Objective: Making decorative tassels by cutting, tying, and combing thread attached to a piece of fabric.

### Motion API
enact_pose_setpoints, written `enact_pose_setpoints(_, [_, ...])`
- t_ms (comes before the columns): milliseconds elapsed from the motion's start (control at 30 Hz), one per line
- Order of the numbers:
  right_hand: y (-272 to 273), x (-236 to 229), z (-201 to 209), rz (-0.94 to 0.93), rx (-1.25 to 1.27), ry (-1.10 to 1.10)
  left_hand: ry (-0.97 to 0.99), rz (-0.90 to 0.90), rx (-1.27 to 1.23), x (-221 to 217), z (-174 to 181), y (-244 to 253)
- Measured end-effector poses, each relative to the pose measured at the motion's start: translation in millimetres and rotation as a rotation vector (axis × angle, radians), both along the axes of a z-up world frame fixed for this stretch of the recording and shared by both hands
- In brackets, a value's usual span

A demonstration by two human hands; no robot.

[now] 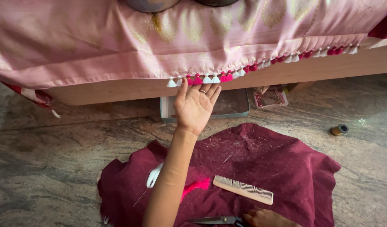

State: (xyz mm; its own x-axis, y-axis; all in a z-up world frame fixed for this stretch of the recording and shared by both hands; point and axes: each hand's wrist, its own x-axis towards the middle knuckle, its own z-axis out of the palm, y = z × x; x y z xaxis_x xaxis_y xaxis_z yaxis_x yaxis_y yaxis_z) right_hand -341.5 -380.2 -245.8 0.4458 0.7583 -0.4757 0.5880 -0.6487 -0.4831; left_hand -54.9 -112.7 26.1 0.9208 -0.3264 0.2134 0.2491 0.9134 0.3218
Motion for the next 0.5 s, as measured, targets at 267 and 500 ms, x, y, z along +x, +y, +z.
enact_pose_setpoints(267, [-2.9,9.7,-7.3,0.014,0.016,-0.030,0.003,0.004,0.116,22.4,-21.8,-22.1])
enact_pose_setpoints(500, [-11.4,1.6,-44.7,-0.008,0.045,-0.117,0.023,-0.040,0.134,20.8,-22.5,-37.6])
